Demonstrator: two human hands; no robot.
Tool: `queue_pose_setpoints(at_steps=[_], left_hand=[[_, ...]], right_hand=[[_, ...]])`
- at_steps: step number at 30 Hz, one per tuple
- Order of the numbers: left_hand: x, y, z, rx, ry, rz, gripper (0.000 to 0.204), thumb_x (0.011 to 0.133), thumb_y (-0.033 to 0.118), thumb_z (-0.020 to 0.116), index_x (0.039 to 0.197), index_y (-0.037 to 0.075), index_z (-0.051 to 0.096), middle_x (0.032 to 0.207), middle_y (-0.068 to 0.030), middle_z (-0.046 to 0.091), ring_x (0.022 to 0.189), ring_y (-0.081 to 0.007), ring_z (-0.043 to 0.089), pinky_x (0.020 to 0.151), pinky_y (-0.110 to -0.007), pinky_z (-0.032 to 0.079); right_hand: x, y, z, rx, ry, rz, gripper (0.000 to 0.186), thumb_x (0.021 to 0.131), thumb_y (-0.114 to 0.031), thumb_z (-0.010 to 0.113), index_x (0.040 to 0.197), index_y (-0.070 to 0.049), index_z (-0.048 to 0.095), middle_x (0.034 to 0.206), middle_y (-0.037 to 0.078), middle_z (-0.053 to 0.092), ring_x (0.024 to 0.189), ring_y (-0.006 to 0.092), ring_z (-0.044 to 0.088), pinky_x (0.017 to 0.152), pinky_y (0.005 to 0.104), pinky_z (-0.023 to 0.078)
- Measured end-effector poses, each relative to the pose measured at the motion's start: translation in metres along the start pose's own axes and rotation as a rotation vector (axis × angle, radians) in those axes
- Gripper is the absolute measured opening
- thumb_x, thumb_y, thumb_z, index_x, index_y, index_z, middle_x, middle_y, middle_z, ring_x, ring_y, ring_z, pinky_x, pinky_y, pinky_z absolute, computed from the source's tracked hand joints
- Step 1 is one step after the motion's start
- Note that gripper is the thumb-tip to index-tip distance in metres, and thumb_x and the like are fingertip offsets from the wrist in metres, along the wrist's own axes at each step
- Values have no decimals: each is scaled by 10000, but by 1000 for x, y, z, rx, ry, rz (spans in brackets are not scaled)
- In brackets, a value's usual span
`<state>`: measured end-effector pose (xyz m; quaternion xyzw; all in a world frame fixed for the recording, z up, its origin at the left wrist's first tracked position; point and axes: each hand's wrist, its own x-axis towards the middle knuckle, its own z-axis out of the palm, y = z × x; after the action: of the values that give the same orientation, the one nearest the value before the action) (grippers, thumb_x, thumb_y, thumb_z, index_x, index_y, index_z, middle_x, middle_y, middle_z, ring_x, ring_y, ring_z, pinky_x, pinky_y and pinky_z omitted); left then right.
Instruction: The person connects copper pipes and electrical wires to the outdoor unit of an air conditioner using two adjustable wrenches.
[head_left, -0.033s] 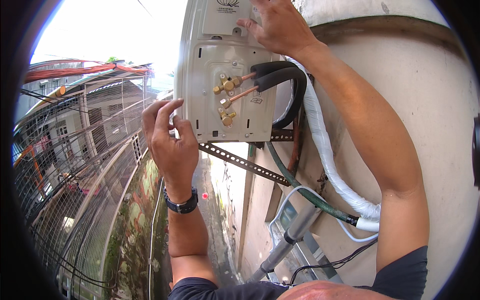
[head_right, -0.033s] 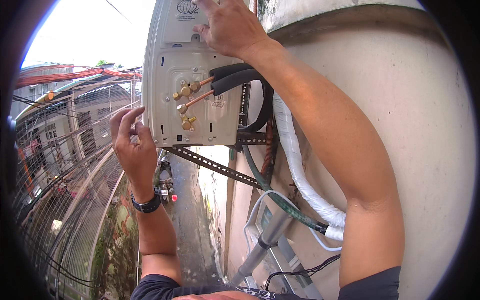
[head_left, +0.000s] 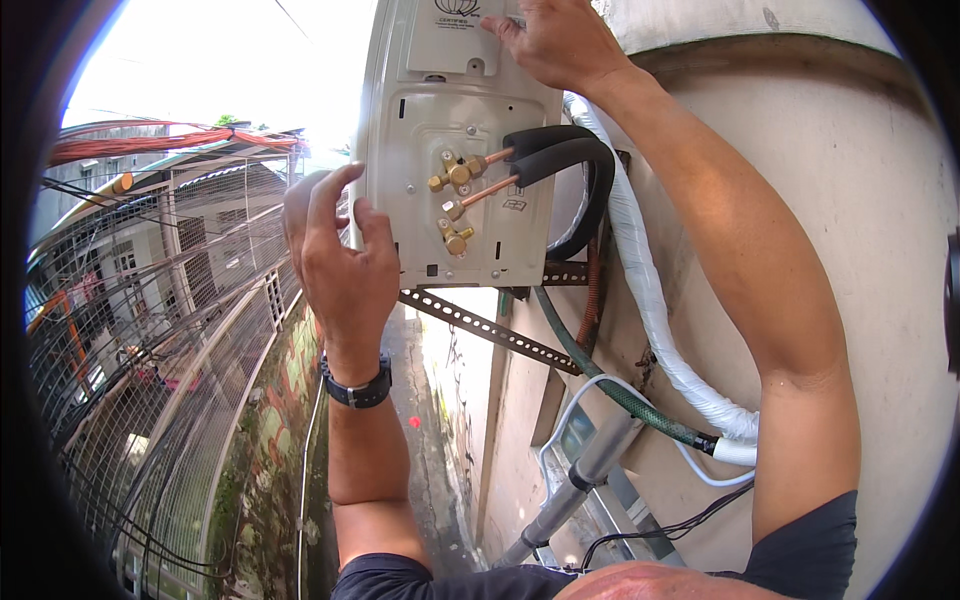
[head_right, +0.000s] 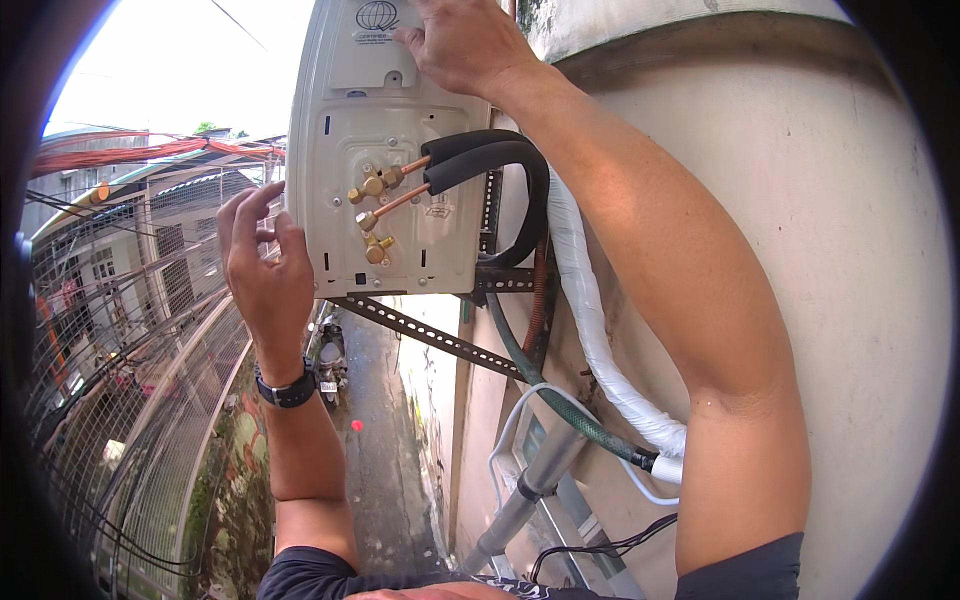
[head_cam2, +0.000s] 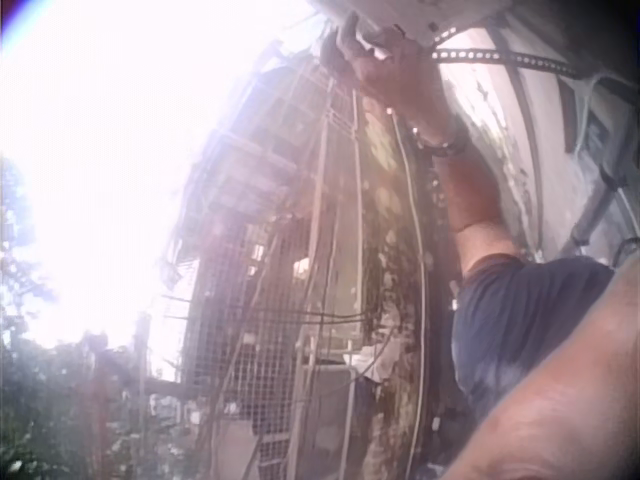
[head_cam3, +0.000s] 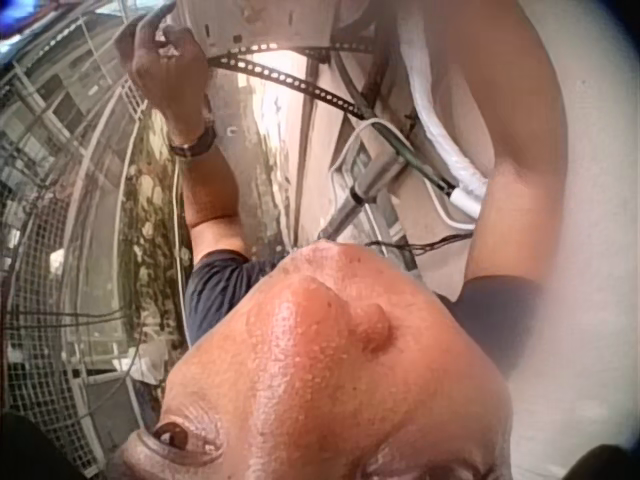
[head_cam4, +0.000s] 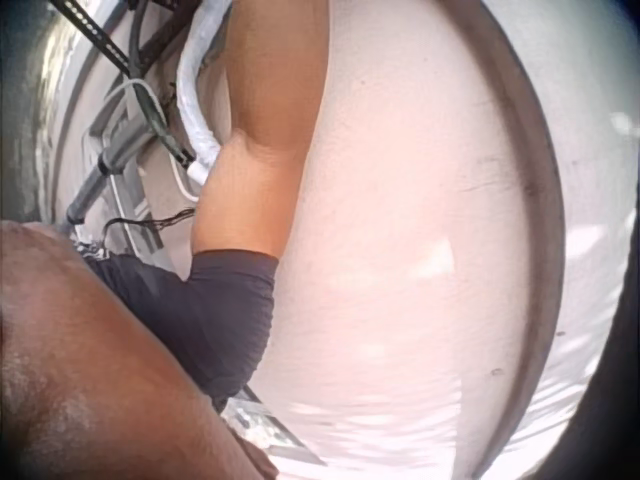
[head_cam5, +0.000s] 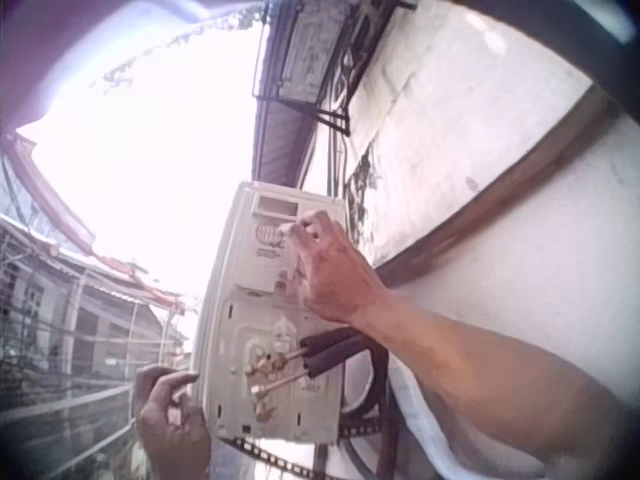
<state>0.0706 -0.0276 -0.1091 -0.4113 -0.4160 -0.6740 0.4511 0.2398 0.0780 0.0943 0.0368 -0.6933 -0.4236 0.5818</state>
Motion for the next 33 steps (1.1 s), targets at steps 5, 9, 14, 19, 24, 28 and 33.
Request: queue_pose_setpoints(at_steps=[5,9,14,19,24,28,33], left_hand=[[91,-13,61,67,-11,296,502,904,240,777,1356,82,626,1281,-142,592,1222,-311,535,1014,-456,485],[105,-29,78,101,14,444,514,855,250,833,1297,71,642,1236,-130,598,1134,-315,542,996,-442,452],[94,-36,69,-97,7,468,460,935,249,775,1331,72,622,1222,-128,601,1133,-303,580,962,-419,501],[95,5,22,-800,-180,147,458,1049,214,630,1459,42,520,1441,-158,539,1162,-235,651,1008,-399,572],[69,37,-35,-822,167,-64,576,986,147,707,1435,-27,390,1320,-218,578,1188,-300,659,1002,-403,619],[25,10,-67,-431,308,34,599,1008,171,671,1480,21,333,1376,-207,526,1261,-280,606,1052,-441,578],[99,20,-33,71,393,432,534,1015,125,635,1475,30,380,1392,-207,517,1234,-318,614,1023,-453,575]], right_hand=[[50,45,29,111,-111,120,349,929,-151,644,1254,-25,675,1267,250,551,1122,416,641,997,459,532],[51,46,46,94,-7,189,288,938,-133,629,1181,8,692,1255,256,551,1102,425,647,984,462,535],[39,26,30,119,44,168,234,953,-109,606,1131,33,658,1225,283,533,1044,451,652,955,479,536],[60,6,-7,119,147,114,263,973,-136,604,1134,72,600,1245,327,475,1055,491,629,951,497,524],[81,-43,-32,155,341,-186,196,966,-154,605,1111,-26,633,1155,216,614,1054,381,659,954,475,515],[24,-102,-33,442,65,-311,341,924,-225,732,1215,-89,620,1238,145,567,1065,301,664,901,375,599],[-37,-49,-39,226,-302,-315,415,872,-160,766,1249,-100,603,1290,157,499,1027,337,668,859,428,585]])
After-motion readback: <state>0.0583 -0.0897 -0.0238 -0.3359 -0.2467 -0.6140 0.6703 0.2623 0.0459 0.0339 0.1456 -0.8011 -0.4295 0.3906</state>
